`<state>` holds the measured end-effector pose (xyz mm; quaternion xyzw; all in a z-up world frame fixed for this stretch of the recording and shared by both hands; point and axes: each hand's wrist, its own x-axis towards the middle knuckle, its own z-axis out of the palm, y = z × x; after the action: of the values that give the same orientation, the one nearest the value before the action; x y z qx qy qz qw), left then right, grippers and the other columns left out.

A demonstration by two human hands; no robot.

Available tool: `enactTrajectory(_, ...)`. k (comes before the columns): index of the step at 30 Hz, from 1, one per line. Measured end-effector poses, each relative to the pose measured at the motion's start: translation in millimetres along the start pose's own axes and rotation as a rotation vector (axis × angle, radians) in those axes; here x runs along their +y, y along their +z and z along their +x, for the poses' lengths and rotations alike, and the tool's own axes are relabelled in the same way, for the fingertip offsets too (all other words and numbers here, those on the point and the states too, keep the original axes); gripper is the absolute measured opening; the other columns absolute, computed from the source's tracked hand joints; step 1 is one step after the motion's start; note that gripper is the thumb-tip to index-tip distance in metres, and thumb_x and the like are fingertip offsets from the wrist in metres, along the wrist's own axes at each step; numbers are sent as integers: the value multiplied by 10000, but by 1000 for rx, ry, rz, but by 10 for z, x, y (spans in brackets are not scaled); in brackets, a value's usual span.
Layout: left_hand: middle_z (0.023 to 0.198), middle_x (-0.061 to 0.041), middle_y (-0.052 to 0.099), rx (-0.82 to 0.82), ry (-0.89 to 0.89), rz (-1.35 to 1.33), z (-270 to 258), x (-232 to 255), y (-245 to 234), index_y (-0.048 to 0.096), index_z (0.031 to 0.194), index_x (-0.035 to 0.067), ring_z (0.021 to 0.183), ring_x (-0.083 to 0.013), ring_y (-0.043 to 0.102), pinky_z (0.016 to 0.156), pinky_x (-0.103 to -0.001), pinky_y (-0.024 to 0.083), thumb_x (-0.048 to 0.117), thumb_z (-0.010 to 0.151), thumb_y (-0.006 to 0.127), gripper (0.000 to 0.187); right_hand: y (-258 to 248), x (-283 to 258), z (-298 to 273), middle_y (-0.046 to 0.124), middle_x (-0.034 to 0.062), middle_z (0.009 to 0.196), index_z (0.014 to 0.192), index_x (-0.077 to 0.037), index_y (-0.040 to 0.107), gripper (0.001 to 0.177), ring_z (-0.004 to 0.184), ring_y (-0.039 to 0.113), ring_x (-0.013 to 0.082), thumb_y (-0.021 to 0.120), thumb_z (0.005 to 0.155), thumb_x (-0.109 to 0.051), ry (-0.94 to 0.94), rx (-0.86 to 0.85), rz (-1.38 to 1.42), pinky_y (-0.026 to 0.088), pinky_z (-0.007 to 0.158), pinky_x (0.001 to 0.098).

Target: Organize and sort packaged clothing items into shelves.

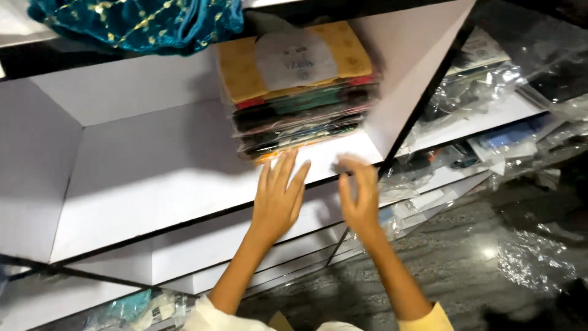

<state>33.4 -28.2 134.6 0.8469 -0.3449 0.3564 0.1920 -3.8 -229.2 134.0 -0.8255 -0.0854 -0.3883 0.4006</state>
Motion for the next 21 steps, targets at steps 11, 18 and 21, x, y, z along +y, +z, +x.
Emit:
enactTrajectory(11, 1159, -133, 713, -685, 70, -1105, -2052, 858, 1307, 718, 1166, 65, 1109, -341, 676, 956, -464, 524, 239, 950, 678, 281, 202, 1486, -3816, 727, 168, 1198, 1296, 56, 621, 1178, 1138, 693, 259, 245, 695, -884, 1091, -608, 1553, 514, 1040, 346)
enactTrajectory(18, 1025, -164, 718, -1066, 35, -1301, -2198, 895, 1391, 705, 1094, 5, 950, -326, 717, 822, -391, 549, 229, 911, 698, 290, 64, 700, -3967, 750, 286, 1154, 1203, 128, 682, 824, 1119, 673, 384, 579, 917, -638, 950, -186, 804, 506, 958, 453)
enactTrajectory(21, 979, -148, 707, -1103, -25, -1290, -1960, 677, 1263, 699, 1031, 5, 895, -301, 708, 788, -379, 546, 215, 930, 661, 236, 197, 342, -3885, 761, 337, 1134, 1162, 158, 708, 707, 1110, 664, 438, 723, 1011, -533, 873, -63, 489, 504, 922, 499)
